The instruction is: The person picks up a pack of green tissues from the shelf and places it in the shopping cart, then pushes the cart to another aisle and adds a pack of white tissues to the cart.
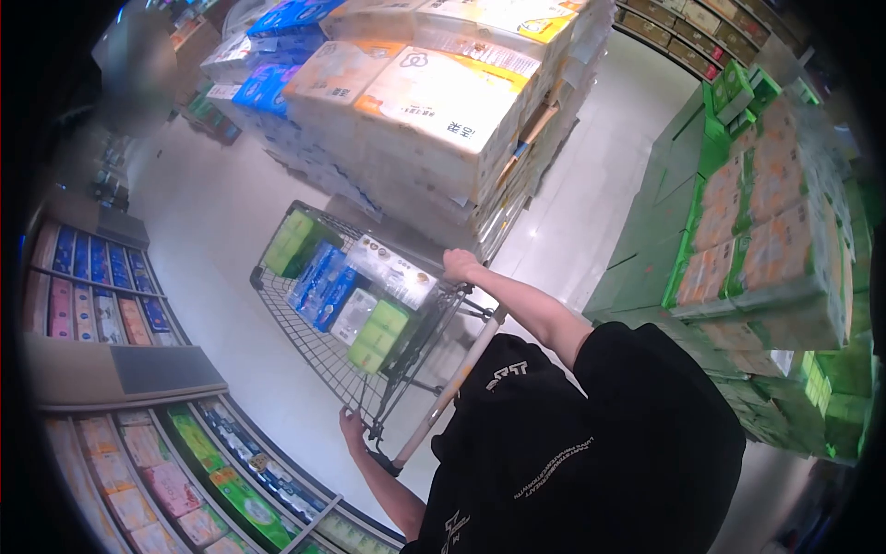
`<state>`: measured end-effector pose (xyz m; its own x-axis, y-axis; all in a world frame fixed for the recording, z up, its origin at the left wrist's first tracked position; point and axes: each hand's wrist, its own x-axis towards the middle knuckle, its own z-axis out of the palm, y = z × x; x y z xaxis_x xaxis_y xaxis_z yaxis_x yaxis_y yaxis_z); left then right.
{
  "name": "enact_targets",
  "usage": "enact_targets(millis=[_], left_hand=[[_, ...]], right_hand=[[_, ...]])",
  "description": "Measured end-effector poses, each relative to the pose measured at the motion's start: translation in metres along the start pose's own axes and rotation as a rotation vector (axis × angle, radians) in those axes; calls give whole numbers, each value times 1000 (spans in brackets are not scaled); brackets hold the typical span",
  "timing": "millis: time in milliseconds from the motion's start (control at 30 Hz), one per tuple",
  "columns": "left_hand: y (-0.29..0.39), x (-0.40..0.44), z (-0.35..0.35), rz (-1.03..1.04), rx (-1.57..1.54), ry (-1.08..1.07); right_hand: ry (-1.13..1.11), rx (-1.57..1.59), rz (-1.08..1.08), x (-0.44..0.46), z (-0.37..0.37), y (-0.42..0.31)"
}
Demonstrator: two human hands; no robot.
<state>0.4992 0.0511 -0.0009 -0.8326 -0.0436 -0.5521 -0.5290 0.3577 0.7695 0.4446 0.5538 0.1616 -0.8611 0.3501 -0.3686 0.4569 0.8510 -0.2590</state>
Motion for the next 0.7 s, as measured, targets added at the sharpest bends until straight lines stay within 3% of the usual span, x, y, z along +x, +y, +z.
enact_targets(millis=[133, 400, 700], left_hand=[[0, 37, -12, -24, 36, -17], [47, 70, -24, -86, 263, 99], [65, 135, -43, -126, 275, 50]], right_hand=[[83, 16, 60, 21, -1, -22], [225, -58, -66, 67, 4, -48], [151, -60, -42, 109, -20, -86]])
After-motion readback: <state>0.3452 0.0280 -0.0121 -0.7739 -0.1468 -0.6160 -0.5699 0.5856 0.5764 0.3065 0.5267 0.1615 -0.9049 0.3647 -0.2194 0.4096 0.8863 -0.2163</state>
